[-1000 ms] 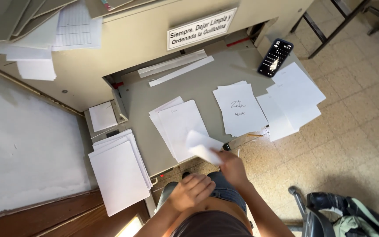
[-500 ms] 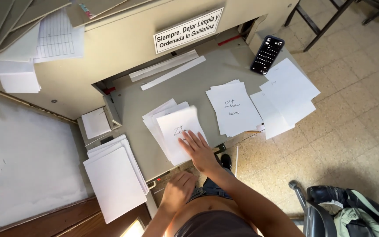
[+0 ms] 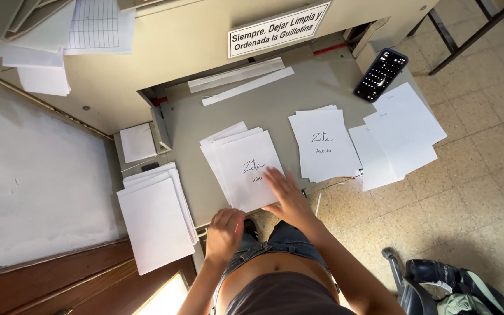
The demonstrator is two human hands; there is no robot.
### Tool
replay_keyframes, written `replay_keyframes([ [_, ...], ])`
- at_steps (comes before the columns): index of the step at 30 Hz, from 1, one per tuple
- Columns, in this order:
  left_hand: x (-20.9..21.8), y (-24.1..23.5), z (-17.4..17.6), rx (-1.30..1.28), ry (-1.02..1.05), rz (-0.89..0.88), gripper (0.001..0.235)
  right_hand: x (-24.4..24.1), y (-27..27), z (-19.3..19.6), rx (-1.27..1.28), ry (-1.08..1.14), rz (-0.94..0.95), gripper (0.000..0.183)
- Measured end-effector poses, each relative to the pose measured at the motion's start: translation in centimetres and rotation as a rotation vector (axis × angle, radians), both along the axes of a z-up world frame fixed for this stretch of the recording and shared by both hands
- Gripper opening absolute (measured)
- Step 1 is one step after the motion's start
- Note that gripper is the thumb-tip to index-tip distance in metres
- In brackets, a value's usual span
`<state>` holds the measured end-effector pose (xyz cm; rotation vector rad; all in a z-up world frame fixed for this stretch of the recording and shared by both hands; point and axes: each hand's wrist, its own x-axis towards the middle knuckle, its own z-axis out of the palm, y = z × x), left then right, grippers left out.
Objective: Sorting and arranging printed sheets of paper into different stacks on a work surface in a print shop.
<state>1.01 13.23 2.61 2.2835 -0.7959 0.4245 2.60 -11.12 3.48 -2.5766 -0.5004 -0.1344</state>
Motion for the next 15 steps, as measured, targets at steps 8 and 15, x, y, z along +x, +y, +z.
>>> replay_keyframes([
  [8,1.0,-0.4,-4.0,0.196,-0.059,0.042,0.031,-3.1,-1.6,-1.5,0.073,0.048,-0.222,0.087],
  [15,2.6,-1.0,-5.2,0.279,-0.198,-0.021,0.014,-3.1,-0.6,-1.9,-0.086,0.014,-0.208,0.068],
])
